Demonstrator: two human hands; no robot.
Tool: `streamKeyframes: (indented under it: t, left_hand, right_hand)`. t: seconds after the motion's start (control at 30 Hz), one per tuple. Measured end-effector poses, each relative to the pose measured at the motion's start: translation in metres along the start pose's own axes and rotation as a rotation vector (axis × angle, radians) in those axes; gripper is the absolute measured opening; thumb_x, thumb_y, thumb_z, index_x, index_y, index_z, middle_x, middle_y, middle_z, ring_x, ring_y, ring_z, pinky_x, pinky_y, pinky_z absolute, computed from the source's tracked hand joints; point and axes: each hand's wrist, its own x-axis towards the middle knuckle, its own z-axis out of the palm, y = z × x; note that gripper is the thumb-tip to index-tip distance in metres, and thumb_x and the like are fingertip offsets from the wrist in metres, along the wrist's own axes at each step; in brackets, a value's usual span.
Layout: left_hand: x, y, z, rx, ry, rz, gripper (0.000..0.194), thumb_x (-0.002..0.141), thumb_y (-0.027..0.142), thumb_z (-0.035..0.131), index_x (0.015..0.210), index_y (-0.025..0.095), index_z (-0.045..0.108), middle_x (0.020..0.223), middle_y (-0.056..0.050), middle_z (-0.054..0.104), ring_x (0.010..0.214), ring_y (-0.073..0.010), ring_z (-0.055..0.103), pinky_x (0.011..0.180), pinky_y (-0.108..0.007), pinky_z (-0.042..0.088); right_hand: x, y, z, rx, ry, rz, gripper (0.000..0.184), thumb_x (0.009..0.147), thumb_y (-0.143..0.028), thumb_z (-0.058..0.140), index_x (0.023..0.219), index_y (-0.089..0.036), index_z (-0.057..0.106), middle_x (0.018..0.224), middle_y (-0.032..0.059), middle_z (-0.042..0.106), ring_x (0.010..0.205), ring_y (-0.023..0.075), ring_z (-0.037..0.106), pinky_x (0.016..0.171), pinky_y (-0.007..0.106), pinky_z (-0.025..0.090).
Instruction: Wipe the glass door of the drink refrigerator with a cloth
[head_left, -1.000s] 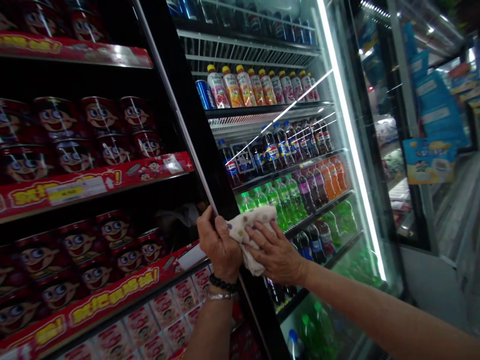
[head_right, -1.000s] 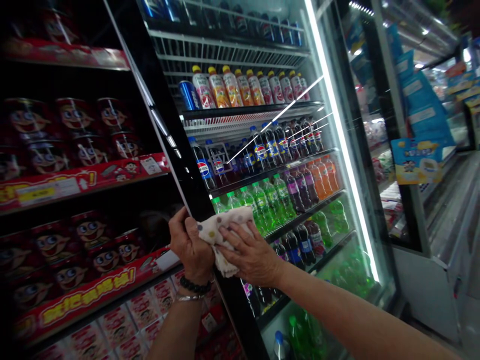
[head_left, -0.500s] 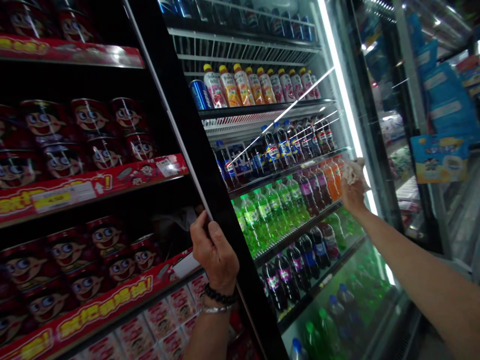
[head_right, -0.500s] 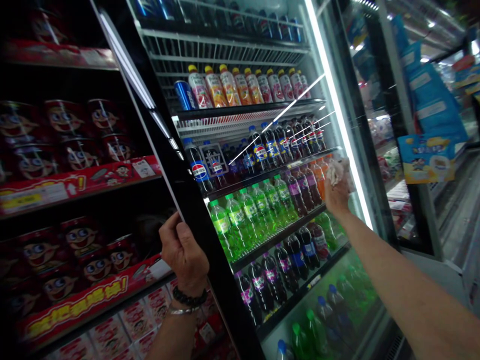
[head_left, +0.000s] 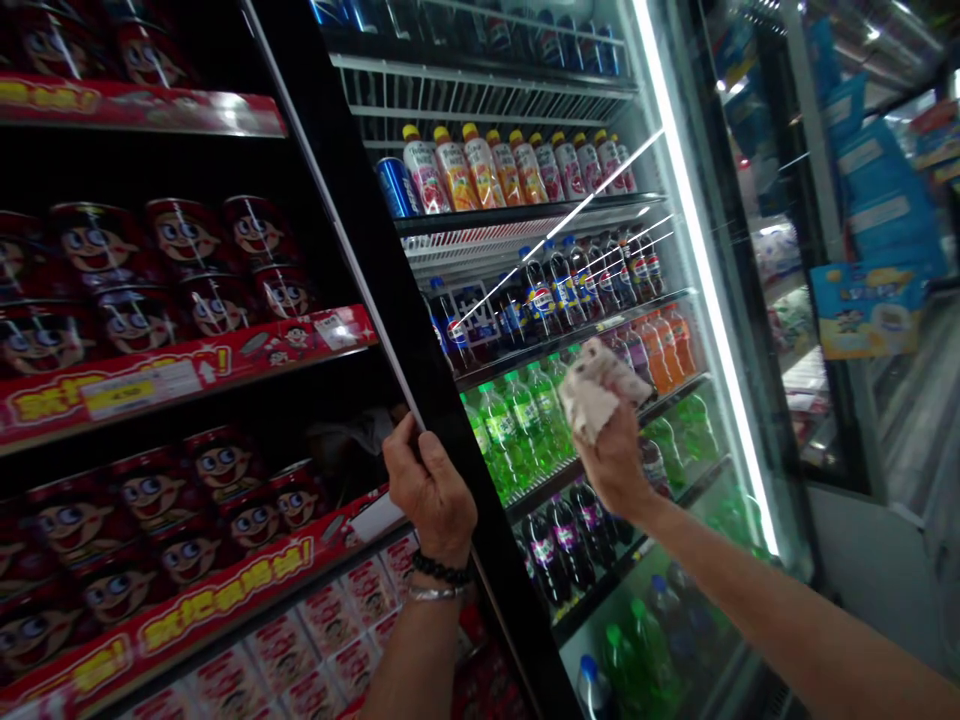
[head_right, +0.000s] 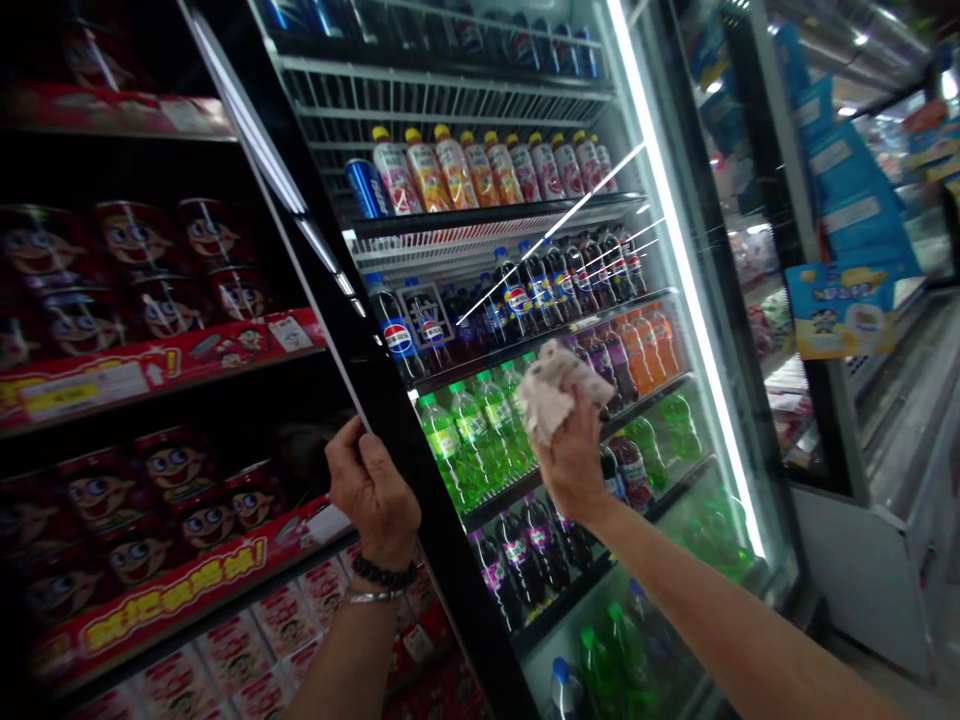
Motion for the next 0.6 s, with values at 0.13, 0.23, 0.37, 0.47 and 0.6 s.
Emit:
streamKeyframes:
  t: [0.13,0.23,0.37,0.47,0.6]
  left_hand:
    - [0.001,-0.003,0.0,0.008,0.013,0.033,0.05,0.113,0.052,0.044,0.138,0.015,0.065,0.128,-0.014,0.07,0.121,-0.0246,0.067,0.108,-0.039,0.051]
    - [0.001,-0.005,0.001,0.004,0.022,0.064,0.05,0.112,0.053,0.044,0.137,0.015,0.066,0.126,-0.013,0.071,0.118,-0.0231,0.068,0.106,-0.038,0.052]
    - [0.001,-0.006,0.003,0.009,0.019,0.054,0.05,0.113,0.053,0.044,0.139,0.015,0.065,0.128,-0.014,0.07,0.122,-0.0236,0.067,0.109,-0.039,0.051]
    - [0.001,-0.006,0.003,0.001,0.027,0.044,0.052,0.112,0.055,0.044,0.139,0.016,0.065,0.129,-0.014,0.071,0.122,-0.0244,0.067,0.109,-0.04,0.051]
    - [0.0,-0.004,0.003,-0.002,0.037,0.042,0.052,0.112,0.055,0.045,0.138,0.016,0.066,0.128,-0.013,0.071,0.12,-0.0237,0.068,0.107,-0.039,0.051]
  right_hand:
    - [-0.029,-0.095,-0.013,0.044,-0.232,-0.446,0.092,0.097,-0.042,0.063,0.178,-0.041,0.017,0.186,0.0073,0.019,0.173,0.0413,0.018,0.134,0.077,0.032]
    - [-0.039,-0.1,-0.017,0.021,-0.271,-0.644,0.088,0.094,-0.047,0.073,0.173,-0.04,0.035,0.183,0.0079,0.031,0.173,0.0381,0.02,0.14,0.07,0.021]
    - [-0.028,-0.049,-0.017,-0.013,-0.251,-0.531,0.087,0.096,-0.037,0.075,0.173,-0.041,0.035,0.187,0.005,0.018,0.174,0.0357,0.015,0.143,0.066,0.009]
    - [-0.01,0.012,-0.017,-0.029,-0.178,-0.294,0.079,0.105,-0.032,0.063,0.175,-0.038,0.028,0.189,0.0053,0.006,0.175,0.0376,0.01,0.142,0.069,0.016]
    - [0.007,0.11,-0.016,-0.036,0.008,0.053,0.077,0.113,-0.04,0.049,0.178,-0.032,0.01,0.187,0.0086,0.016,0.174,0.031,0.017,0.141,0.063,0.026]
